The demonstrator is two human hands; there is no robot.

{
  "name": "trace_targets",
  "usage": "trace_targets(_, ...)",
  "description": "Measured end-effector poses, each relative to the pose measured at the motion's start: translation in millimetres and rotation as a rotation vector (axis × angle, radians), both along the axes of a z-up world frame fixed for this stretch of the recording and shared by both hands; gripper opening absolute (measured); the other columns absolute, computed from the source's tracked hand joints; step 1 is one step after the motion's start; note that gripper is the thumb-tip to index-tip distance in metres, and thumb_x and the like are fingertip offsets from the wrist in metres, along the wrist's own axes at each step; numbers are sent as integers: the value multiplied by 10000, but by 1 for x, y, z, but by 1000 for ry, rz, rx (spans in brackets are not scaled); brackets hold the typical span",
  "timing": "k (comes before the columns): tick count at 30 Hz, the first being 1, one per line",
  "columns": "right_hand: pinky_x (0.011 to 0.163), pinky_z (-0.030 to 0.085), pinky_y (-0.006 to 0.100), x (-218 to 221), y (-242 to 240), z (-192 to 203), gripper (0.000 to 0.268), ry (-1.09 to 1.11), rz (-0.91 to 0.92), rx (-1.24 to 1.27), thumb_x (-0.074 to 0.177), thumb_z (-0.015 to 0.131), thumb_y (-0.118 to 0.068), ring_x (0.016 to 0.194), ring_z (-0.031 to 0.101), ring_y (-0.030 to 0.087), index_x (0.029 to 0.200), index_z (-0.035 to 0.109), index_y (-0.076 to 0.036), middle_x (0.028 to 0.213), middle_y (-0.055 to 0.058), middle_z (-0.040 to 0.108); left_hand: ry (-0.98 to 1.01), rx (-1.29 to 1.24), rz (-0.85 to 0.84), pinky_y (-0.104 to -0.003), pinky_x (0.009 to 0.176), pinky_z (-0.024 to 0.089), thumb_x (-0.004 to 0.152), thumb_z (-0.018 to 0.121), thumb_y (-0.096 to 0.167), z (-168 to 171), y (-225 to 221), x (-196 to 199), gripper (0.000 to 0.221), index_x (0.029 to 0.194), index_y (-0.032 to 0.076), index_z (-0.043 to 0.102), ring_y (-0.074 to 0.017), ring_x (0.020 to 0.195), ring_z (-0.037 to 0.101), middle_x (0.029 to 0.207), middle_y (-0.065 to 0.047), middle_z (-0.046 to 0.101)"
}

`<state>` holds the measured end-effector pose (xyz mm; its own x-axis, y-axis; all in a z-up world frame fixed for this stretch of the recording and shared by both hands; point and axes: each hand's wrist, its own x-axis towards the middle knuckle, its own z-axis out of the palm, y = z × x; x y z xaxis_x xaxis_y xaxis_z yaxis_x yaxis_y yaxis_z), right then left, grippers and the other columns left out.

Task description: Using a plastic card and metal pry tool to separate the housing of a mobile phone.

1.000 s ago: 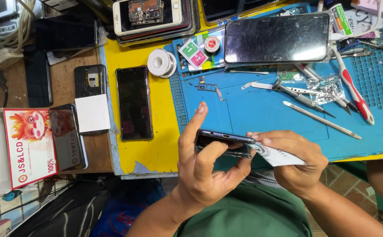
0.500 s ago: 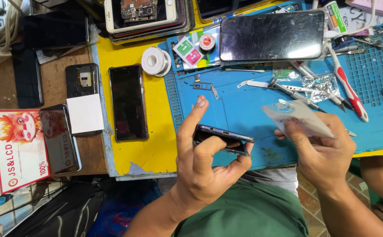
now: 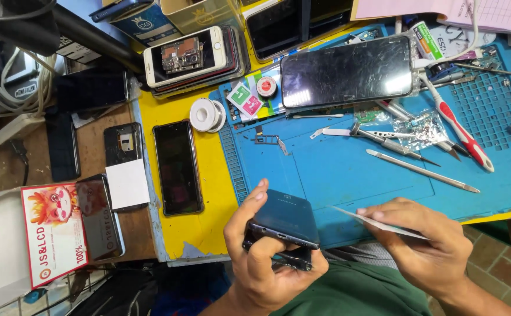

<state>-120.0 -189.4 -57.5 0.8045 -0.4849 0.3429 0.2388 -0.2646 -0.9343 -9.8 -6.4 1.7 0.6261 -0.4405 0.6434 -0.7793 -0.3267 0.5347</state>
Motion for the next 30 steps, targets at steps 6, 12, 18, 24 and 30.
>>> trace_targets(6, 699, 616, 296, 9, -19, -2, 539, 642, -195, -33, 784, 824, -179, 1075, 729, 241, 1277, 639, -63, 1206, 125, 711, -32, 47, 56, -426, 874, 680, 801, 696, 180, 9, -4, 5, 286, 865, 65, 443, -463, 1157, 705, 1216, -392, 550)
trace_targets(12, 781, 568, 275, 35, -42, 5, 673, 530, -99, -41, 810, 796, -100, 972, 682, 167, 1416, 508, -52, 1373, 127, 578, 34, 91, 42, -496, 1021, 642, 815, 790, 142, 21, -13, 12, 361, 899, 25, 459, -445, 1186, 637, 1243, -374, 532)
trace_targets(18, 710, 494, 334, 50, -113, 19, 510, 224, -427, -529, 1034, 853, 28, 1055, 583, 332, 1418, 525, 96, 1317, 279, 546, 20, 86, 24, -508, 1029, 604, 819, 839, 226, 14, -21, 17, 433, 917, 32, 465, -471, 1197, 645, 1285, -360, 539)
trace_targets(24, 968, 499, 466, 34, -132, 22, 764, 291, -454, -812, 979, 898, 12, 1272, 429, 406, 1581, 428, 50, 1424, 264, 334, 26, 74, 39, -514, 1015, 619, 794, 887, 155, 1, -22, 22, 464, 935, 37, 462, -455, 1179, 663, 1304, -303, 492)
trace_targets(30, 738, 514, 411, 3, -90, 14, 237, 463, 11, -889, 905, 782, -146, 896, 633, 274, 1121, 753, -53, 971, 110, 628, 0, 71, 63, -506, 991, 622, 812, 878, 173, 7, -26, 27, 450, 962, 18, 483, -459, 1166, 673, 1269, -339, 532)
